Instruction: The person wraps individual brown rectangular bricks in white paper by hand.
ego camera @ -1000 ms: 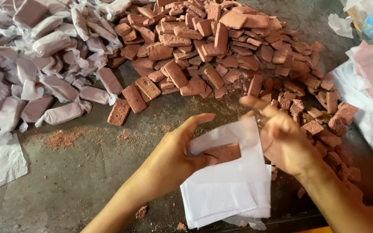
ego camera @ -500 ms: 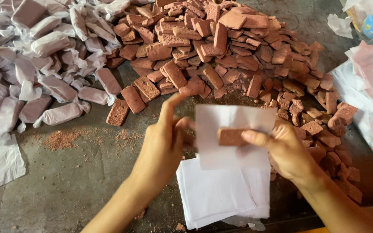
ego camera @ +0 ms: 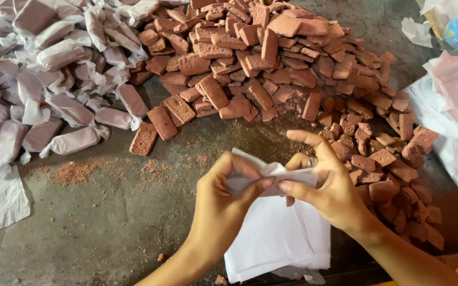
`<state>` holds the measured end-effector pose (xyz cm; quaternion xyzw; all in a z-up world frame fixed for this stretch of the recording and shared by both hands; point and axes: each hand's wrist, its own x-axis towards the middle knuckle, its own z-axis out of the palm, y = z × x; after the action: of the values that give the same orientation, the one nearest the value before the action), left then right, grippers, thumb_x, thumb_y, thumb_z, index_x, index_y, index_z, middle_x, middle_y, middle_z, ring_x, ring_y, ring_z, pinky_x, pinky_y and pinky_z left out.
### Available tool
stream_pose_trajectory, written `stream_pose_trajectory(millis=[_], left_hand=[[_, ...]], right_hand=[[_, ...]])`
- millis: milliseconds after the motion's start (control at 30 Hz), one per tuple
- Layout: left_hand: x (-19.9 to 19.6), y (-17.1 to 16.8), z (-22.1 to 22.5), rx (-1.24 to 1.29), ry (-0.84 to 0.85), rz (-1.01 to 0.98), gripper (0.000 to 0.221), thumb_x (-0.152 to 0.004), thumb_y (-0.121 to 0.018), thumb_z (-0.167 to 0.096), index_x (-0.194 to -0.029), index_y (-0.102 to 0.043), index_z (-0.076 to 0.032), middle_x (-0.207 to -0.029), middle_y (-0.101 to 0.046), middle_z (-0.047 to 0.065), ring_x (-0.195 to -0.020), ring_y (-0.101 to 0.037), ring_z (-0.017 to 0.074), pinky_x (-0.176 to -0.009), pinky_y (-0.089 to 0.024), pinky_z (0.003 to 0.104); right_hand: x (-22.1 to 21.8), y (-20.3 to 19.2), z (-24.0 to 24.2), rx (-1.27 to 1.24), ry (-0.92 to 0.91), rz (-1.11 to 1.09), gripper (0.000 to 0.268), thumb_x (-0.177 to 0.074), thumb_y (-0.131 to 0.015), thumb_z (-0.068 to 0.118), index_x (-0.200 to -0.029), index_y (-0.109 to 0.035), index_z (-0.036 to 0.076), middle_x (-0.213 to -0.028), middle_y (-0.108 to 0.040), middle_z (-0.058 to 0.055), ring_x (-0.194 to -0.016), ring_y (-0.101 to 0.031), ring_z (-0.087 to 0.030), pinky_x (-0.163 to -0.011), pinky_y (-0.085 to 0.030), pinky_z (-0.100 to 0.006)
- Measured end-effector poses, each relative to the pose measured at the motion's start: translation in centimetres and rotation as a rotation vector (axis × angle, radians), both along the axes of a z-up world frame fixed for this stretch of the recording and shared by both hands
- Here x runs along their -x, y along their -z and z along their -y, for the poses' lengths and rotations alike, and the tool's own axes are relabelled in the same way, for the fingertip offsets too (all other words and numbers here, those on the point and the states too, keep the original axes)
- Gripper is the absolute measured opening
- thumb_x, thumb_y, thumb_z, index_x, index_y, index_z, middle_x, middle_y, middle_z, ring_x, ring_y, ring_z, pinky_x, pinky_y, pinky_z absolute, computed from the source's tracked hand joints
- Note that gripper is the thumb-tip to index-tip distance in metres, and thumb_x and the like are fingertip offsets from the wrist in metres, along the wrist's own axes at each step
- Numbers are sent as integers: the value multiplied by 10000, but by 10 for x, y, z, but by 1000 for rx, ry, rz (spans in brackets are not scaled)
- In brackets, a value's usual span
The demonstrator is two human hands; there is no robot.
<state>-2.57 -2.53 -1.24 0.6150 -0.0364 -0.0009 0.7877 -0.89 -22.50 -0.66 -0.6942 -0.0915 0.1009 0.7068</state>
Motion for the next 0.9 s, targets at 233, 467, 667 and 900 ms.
stream_pose_trajectory(millis=[233, 467, 667, 900], left_hand=[[-8, 18, -2, 298, 273, -135, 187, -833, -686, 117, -920, -755, -33, -897, -799, 107, -819, -763, 167, -831, -657, 304], [-4, -15, -18, 111, 17, 299, 300, -820, -743, 68, -990, -586, -122, -1034, -605, 34, -886, -574, 119, -788, -479, 243], [-7, -10, -14, 37, 251, 143, 410, -818, -749, -51, -1180, -584, -147, -1195, -607, 28, -979, -701, 165, -815, -617, 274], [-5, -19, -26, -433, 216, 678, 201, -973, -672, -162, -1141, -636, -59, -1174, -585, 99, -1072, -652, 250, -953, -565, 361]], right_hand=[[-1, 0, 13, 38, -151, 192, 65, -809, -765, 58, -862, -740, 30, -850, -685, -99, -643, -691, -185, -592, -591, -275], [-3, 10, 27, -212, -97, 64, 256, -810, -731, 5, -1050, -676, 78, -1008, -599, -76, -839, -657, -210, -618, -660, -319], [1, 0, 16, -105, -75, 74, 450, -812, -763, 137, -1205, -563, 49, -853, -634, -48, -764, -607, -145, -665, -471, -247], [-9, 11, 22, -374, -210, -72, 145, -867, -721, 46, -1001, -766, 77, -1081, -660, -101, -910, -606, -193, -763, -532, -335]])
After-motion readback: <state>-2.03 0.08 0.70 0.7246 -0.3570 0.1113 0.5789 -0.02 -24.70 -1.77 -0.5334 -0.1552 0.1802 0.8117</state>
